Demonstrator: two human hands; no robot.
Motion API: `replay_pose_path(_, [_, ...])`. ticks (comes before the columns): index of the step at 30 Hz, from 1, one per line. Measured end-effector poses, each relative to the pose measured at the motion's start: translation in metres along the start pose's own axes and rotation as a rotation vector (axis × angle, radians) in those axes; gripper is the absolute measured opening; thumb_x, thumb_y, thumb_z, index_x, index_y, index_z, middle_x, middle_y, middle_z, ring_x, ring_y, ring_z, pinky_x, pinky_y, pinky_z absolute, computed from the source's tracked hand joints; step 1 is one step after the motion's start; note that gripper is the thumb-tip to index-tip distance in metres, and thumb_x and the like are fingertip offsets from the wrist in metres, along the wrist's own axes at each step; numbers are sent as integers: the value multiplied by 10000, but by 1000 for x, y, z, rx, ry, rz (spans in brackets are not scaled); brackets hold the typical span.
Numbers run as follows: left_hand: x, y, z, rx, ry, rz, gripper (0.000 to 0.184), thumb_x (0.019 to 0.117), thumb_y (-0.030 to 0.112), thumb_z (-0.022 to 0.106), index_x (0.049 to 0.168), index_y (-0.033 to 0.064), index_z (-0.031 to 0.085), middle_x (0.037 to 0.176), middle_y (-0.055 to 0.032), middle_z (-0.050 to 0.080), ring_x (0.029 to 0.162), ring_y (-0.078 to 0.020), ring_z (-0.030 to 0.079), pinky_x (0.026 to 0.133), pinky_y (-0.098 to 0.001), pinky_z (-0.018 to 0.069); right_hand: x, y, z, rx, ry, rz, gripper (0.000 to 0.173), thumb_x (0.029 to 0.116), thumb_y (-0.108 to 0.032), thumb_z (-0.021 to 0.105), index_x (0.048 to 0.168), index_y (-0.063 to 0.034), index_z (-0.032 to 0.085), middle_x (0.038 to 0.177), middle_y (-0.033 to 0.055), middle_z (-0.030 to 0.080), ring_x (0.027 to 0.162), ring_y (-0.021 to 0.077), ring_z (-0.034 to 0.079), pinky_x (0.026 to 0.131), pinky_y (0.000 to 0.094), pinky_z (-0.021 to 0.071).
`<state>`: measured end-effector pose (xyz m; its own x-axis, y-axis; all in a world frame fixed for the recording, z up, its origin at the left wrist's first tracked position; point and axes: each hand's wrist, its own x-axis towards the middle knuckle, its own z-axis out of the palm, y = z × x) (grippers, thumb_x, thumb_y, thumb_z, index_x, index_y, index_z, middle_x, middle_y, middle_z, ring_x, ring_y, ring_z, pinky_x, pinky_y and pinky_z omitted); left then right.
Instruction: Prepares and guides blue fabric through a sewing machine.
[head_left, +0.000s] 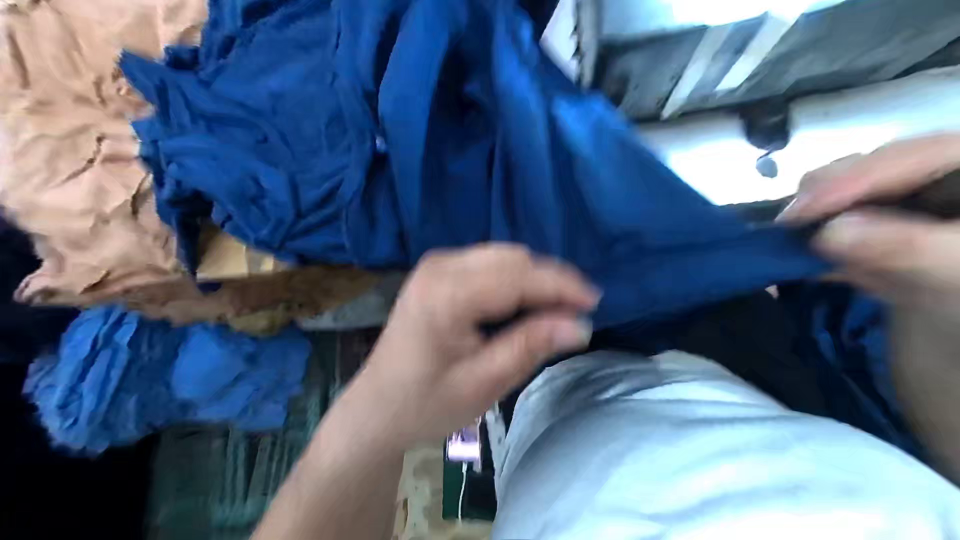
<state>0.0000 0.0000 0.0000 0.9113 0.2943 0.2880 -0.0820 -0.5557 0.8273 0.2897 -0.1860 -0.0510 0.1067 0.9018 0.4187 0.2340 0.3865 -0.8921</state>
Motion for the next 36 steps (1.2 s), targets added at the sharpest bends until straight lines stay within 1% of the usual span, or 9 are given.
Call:
replay_pose_path(6, [-25, -24, 27, 524, 348, 233, 311, 946, 355, 749, 1173, 148, 707, 744, -27, 551, 688, -92, 561, 661, -187, 472, -12, -8, 19, -534, 43, -239, 247, 1023, -284, 656, 1236, -179, 721, 839, 50, 536, 746, 36, 513, 669, 127, 418])
replay_pose_path(18, [-32, -24, 20, 783, 259, 409, 244, 1019, 179, 581, 1243, 152, 675, 690, -33, 453, 596, -173, 439, 559, -280, 357, -25, -15, 26, -852, 178, -521, 205, 997, -84, 617, 1178, -58, 709, 745, 90, 535, 681, 199, 529, 653, 284, 463])
replay_pose_path(20, [-32, -27, 18, 698, 289, 413, 214, 1021, 207, 580, 1206, 194, 685, 748, -19, 494, 669, -150, 502, 620, -259, 414, -26, -15, 28, -856, 182, -531, 211, 1001, -86, 612, 1188, -56, 706, 741, 90, 540, 672, 201, 528, 642, 288, 463])
replay_pose_path(22, [-32, -31, 22, 460, 325, 357, 155, 1025, 251, 594, 1153, 279, 677, 1027, 58, 578, 1031, -112, 590, 932, -279, 497, -29, -16, 31, -840, 181, -530, 213, 1010, -102, 602, 1196, -56, 695, 749, 96, 552, 679, 210, 551, 653, 302, 490])
replay_pose_path(24, [-22, -28, 29, -25, 339, 309, 161, 1043, 219, 576, 1123, 277, 703, 1278, 113, 649, 1329, -145, 554, 1197, -422, 403, -25, -20, 38, -793, 183, -522, 194, 1025, -145, 584, 1161, -61, 695, 738, 93, 566, 674, 210, 577, 648, 309, 515])
replay_pose_path(26, [-2, -9, 35, -330, 430, 291, 170, 1067, 276, 541, 1123, 246, 699, 1109, 104, 715, 1085, -86, 684, 1051, -350, 532, -16, -27, 46, -692, 172, -511, 204, 1053, -206, 563, 1075, -54, 697, 706, 78, 544, 640, 186, 552, 600, 284, 474])
replay_pose_path(29, [43, 7, 12, 175, 560, 410, 215, 1101, 294, 460, 1127, 215, 658, 1023, 130, 698, 940, 39, 658, 841, -147, 529, 2, -26, 57, -510, 115, -400, 300, 1077, -229, 502, 953, -31, 691, 705, 67, 586, 651, 126, 580, 606, 219, 476])
replay_pose_path(32, [133, -45, -9, 679, 428, 532, 170, 1021, 143, 582, 1050, 35, 710, 939, -98, 693, 872, -171, 680, 773, -326, 566, 14, 5, 62, -333, 156, 13, 361, 1081, -256, 498, 834, -26, 625, 655, 28, 551, 599, 53, 528, 561, 198, 441])
replay_pose_path(36, [215, -77, 18, 810, 104, 126, 151, 947, 190, 696, 972, 66, 777, 943, -112, 714, 857, -274, 708, 734, -511, 574, 20, 35, 44, 45, 247, 649, 319, 1087, -317, 486, 902, -83, 601, 692, -22, 543, 568, 23, 526, 531, 211, 448])
